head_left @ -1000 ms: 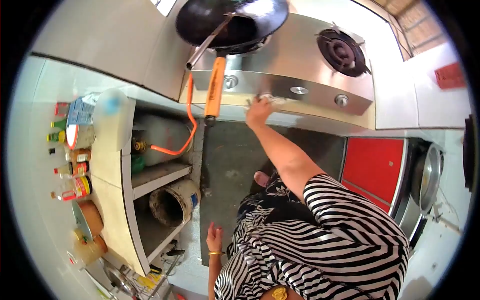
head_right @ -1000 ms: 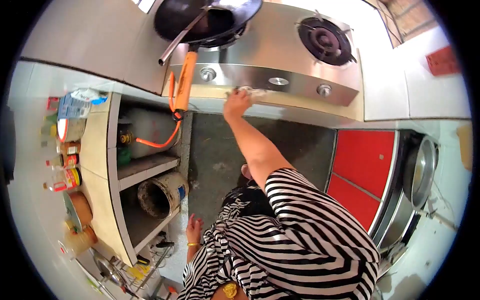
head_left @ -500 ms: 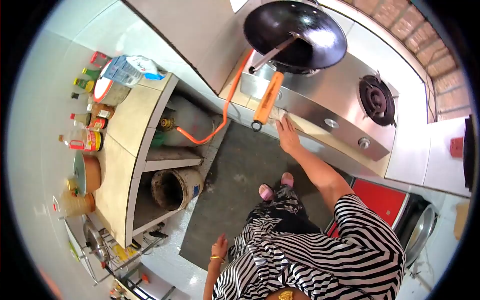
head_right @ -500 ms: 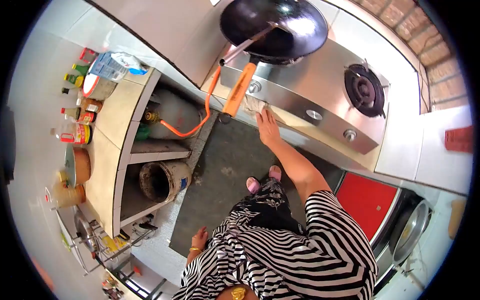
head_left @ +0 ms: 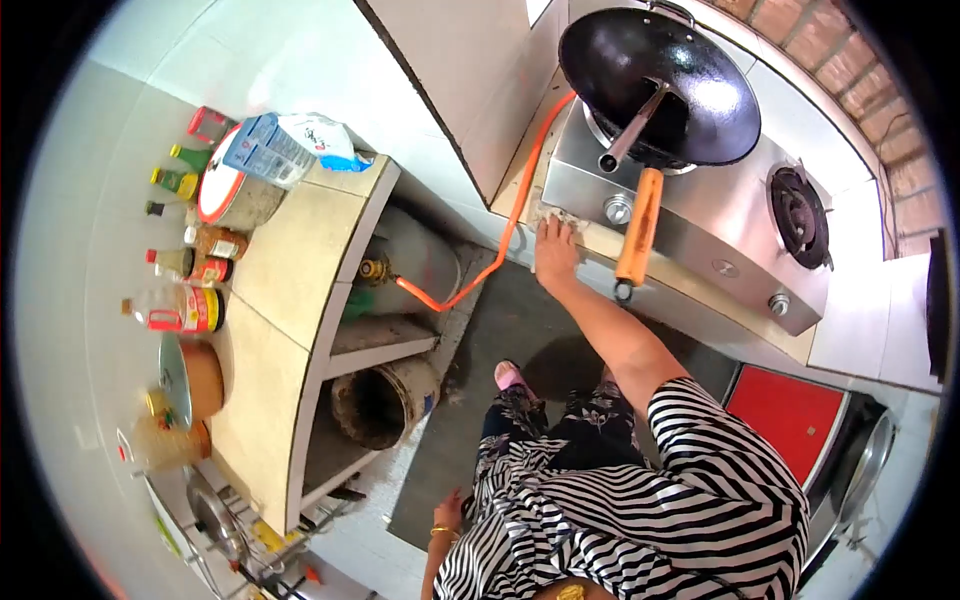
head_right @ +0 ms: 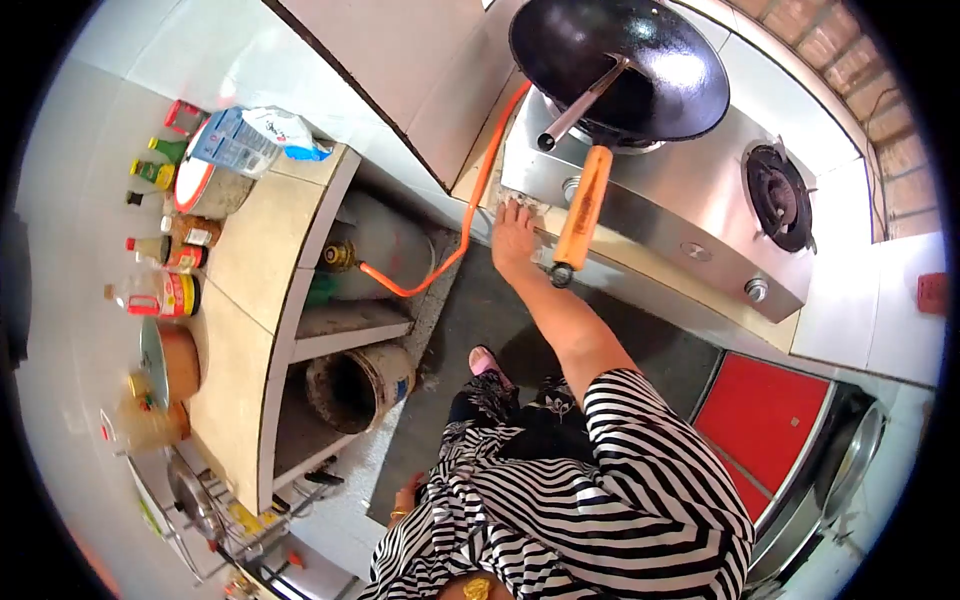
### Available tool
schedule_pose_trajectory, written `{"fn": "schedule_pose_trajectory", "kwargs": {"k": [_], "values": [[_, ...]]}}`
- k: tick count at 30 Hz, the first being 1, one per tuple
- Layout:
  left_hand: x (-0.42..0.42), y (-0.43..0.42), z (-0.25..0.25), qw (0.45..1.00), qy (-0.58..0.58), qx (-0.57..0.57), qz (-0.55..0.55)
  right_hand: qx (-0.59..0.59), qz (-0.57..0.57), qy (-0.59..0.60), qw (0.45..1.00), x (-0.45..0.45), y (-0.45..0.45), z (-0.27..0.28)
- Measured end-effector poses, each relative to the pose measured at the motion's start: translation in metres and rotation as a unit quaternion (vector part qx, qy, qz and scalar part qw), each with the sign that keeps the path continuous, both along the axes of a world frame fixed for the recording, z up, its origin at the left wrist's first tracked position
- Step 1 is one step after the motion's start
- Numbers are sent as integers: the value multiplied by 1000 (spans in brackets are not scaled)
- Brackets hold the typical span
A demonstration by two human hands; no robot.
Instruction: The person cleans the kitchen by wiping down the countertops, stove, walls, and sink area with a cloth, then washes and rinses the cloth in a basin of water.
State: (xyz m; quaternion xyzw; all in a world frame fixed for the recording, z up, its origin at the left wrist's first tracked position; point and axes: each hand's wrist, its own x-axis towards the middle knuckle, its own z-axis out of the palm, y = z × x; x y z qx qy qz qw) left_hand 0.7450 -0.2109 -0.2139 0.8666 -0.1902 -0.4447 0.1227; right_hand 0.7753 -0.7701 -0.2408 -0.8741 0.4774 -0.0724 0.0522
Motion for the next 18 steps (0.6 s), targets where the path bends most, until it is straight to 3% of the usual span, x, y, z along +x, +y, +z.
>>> {"fn": "schedule_pose_trajectory", "kwargs": {"k": [3, 5, 6, 8, 9, 10, 12, 16, 18], "values": [[59, 12, -4, 998, -20, 62, 17, -23, -24, -21, 999, 27, 2, -6], [91, 9, -5, 997, -56, 31, 37, -132, 15, -103, 986, 34, -3, -14], [103, -16, 19, 997, -54, 25, 50, -133, 5, -100, 986, 34, -9, -7], [126, -13, 8, 999, -29, -3, 38, -3, 112, -121, 986, 28, -20, 19], [139, -11, -2, 999, -6, -30, 39, -7, 87, -162, 983, 27, -25, 17], [153, 19, -44, 997, -14, -77, 17, -10, 75, -159, 984, 21, -27, 25], [160, -11, -25, 998, -17, -56, -9, -153, 15, -285, 946, 9, -29, 58], [173, -42, -15, 996, 24, -70, -57, -238, -68, -226, 942, -4, -65, 70], [184, -44, -23, 995, 11, -59, -80, -221, -47, -197, 954, -4, -72, 57]]}}
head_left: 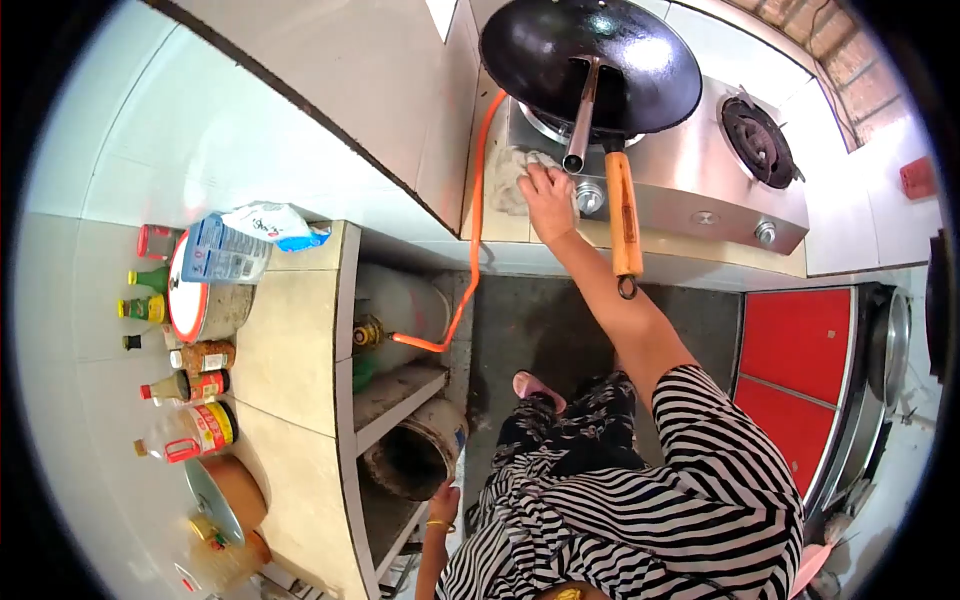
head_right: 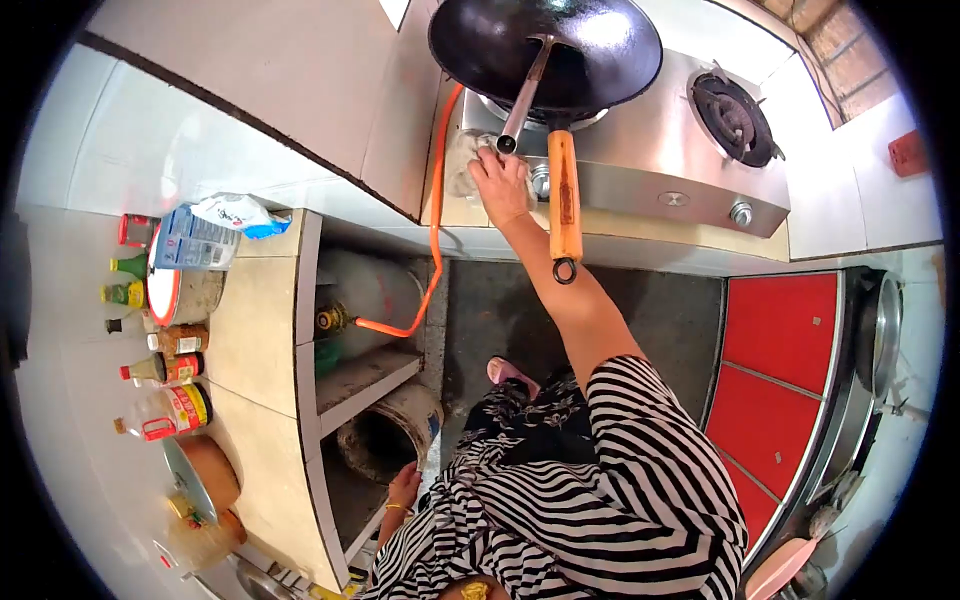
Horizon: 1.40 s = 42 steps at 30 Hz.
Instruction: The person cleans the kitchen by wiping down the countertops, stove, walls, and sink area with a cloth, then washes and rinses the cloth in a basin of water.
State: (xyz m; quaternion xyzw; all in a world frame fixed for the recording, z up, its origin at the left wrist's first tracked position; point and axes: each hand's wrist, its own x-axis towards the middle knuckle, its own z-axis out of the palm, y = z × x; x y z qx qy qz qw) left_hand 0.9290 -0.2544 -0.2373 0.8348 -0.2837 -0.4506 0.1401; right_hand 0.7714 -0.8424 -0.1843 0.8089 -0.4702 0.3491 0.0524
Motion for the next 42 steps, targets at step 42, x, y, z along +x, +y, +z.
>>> {"fn": "schedule_pose_trajectory", "kwargs": {"k": [42], "values": [[-16, -67, 48, 984, -26, 54, -169, -79, -82, 82, 990, -289, 6, -7]]}}
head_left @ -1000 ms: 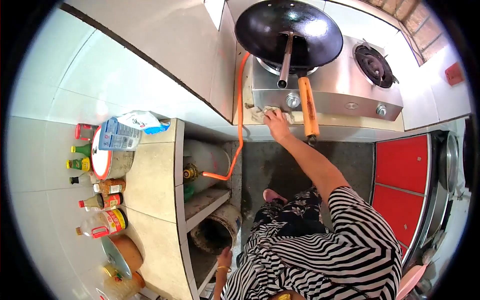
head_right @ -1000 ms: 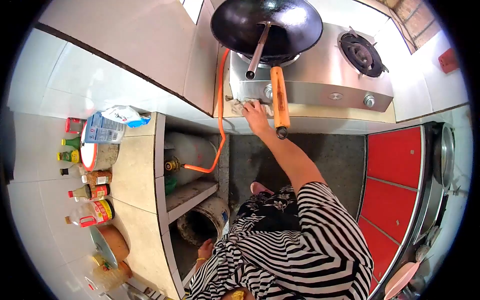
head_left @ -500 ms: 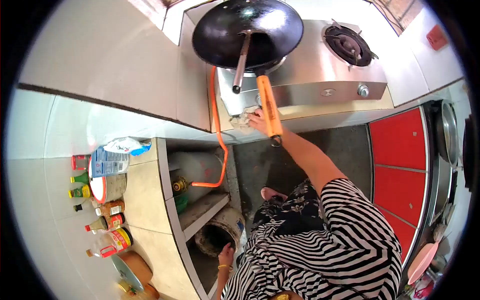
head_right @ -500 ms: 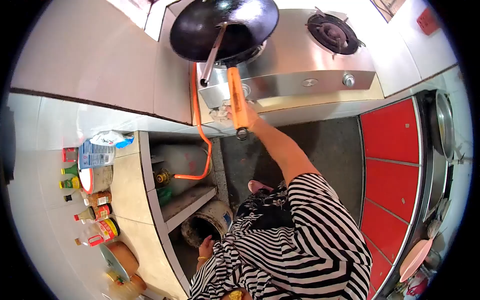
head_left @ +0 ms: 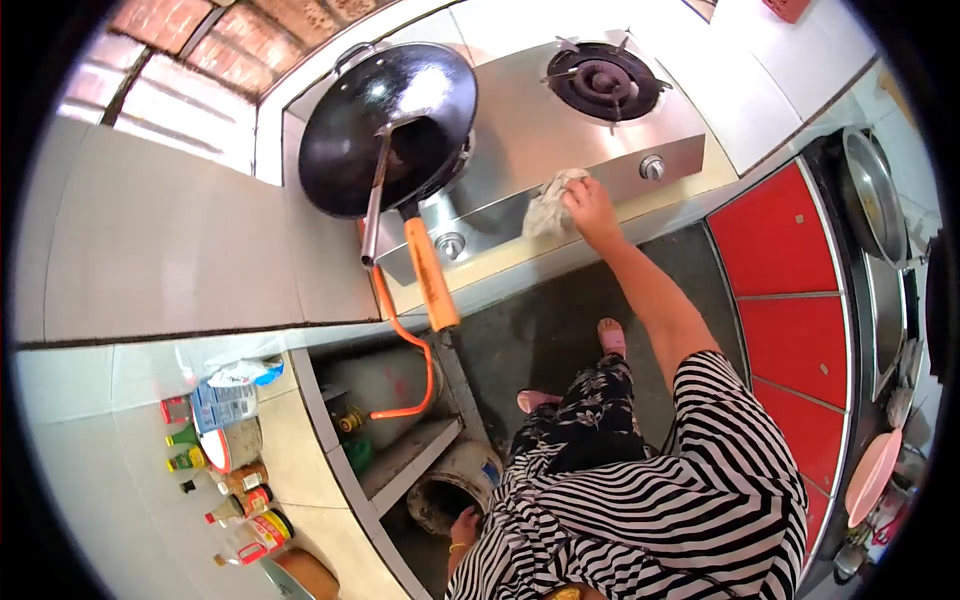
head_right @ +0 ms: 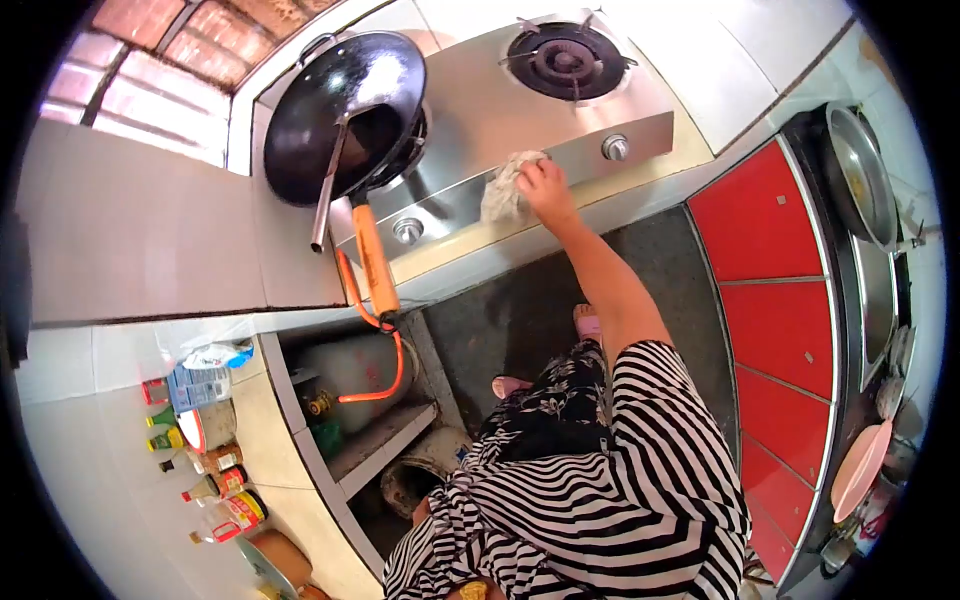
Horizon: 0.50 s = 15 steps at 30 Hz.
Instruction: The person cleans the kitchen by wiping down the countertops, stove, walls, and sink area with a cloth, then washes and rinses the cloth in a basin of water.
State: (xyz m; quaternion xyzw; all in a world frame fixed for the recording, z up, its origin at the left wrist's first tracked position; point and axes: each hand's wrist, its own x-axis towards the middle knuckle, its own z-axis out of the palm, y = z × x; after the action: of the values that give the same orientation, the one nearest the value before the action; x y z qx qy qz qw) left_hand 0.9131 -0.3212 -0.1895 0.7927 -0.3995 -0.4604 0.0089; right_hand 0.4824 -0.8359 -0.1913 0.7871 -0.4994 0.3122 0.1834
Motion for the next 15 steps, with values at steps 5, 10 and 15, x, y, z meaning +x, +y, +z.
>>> {"fn": "schedule_pose_trajectory", "kwargs": {"k": [5, 10, 15], "values": [[-20, -43, 23, 1000, 18, -21, 10, 12, -201, -187, 962, -45, 1, -15], [-43, -64, 25, 993, -16, -90, -77, 88, -342, -292, 889, -30, 3, -17], [-28, -40, -52, 989, -17, -13, -146, 307, -275, -495, 765, -50, 15, -95]]}}
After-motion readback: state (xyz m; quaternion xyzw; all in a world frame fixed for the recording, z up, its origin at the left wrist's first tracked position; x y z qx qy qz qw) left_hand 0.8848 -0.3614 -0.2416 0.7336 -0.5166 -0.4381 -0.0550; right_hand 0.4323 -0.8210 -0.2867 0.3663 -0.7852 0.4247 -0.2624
